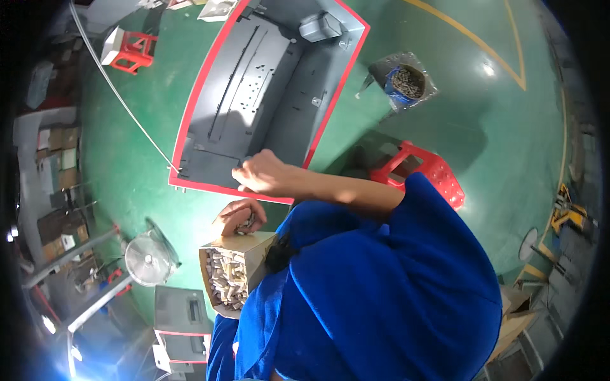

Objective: The worker is picking small metal pins from a waist-mounted box and inserting them into the pre-drilled holes of a grey metal cabinet frame.

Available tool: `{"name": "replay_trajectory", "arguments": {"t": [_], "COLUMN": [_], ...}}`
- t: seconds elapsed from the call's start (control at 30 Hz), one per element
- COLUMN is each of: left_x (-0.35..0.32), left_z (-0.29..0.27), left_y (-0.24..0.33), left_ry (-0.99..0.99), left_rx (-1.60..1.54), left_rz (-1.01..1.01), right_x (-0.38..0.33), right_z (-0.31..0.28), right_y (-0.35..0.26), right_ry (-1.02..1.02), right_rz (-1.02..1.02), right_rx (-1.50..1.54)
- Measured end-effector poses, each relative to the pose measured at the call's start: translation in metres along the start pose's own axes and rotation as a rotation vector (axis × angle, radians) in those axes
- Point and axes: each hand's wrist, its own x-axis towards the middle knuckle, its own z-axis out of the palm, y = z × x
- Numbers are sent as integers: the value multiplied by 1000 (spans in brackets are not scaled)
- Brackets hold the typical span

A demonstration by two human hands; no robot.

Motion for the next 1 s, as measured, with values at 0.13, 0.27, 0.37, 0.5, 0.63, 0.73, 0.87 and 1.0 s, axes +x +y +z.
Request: {"name": "replay_trajectory", "arguments": {"t": [0.13, 0.27, 0.37, 0.5, 0.63, 0.73, 0.87, 1.0], "left_x": [1, -2, 14, 14, 34, 34, 29, 47], "left_z": [4, 18, 47, 42, 37, 41, 58, 42], "left_y": [8, 15, 42, 40, 49, 52, 72, 58], "left_ry": [67, 161, 499, 419, 299, 379, 472, 364], "left_rx": [-89, -279, -673, -736, -715, -682, -613, -500], "left_rz": [77, 241, 161, 204, 132, 94, 45, -17], "right_x": [1, -10, -16, -15, -24, -24, -35, -41], "right_z": [-54, -107, -127, -121, -126, -125, -132, -129], "right_y": [-10, -40, -53, -64, -49, -49, -60, -54], "right_ry": [294, 162, 127, 118, 112, 169, 129, 106], "right_rz": [-33, -147, -319, -414, -379, -357, -264, -222], "right_rx": [242, 276, 135, -147, -284, -109, -242, -289]}}
